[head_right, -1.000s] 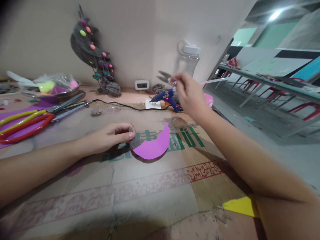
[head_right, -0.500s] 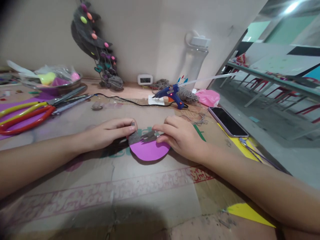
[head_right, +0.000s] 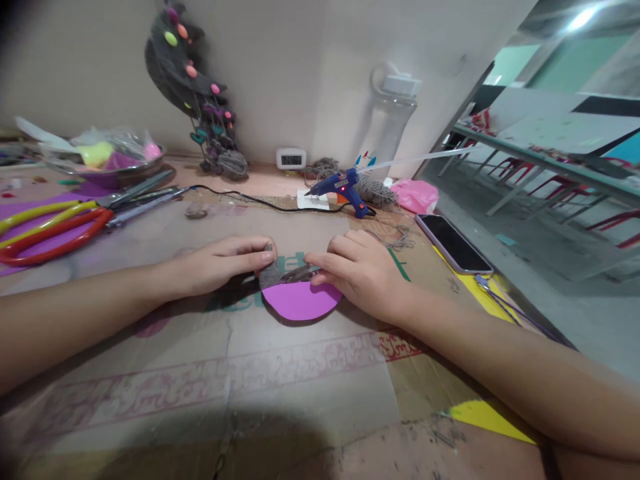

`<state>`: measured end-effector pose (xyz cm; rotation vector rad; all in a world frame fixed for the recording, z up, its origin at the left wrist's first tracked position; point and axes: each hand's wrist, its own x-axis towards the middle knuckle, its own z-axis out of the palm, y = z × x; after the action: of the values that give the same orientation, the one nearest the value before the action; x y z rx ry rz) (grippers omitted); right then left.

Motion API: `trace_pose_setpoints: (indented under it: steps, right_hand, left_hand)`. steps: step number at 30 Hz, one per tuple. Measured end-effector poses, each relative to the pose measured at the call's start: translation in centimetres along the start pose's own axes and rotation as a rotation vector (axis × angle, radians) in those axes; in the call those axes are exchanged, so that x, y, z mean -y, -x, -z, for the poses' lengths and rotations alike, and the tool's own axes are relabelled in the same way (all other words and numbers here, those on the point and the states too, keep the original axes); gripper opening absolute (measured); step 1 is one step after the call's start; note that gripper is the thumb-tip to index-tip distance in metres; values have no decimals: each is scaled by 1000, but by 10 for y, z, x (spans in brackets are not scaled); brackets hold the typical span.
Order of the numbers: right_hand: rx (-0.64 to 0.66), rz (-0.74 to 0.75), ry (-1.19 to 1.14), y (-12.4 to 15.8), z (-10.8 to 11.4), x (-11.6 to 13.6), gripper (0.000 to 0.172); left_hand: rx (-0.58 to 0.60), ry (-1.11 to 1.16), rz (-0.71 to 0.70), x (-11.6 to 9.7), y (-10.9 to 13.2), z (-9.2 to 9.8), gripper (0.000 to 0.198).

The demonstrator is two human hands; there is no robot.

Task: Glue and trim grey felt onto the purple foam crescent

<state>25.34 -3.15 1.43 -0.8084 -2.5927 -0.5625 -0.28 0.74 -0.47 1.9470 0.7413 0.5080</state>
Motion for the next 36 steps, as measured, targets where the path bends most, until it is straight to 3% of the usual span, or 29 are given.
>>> trace_pose_setpoints:
  steps: [20,31,36]
  right_hand:
    - [-15,69,53,-3,3,3,27]
    - [23,30,-16,-2,3,3,28]
    - [-82,-95,-136,-1,-6,0,36]
  left_hand:
    - [-15,-8,31,-3,-2,-1,32]
    - [-47,-42,66,-4,-1,-1,32]
    - [-25,-20,46,-4,-1,-2,32]
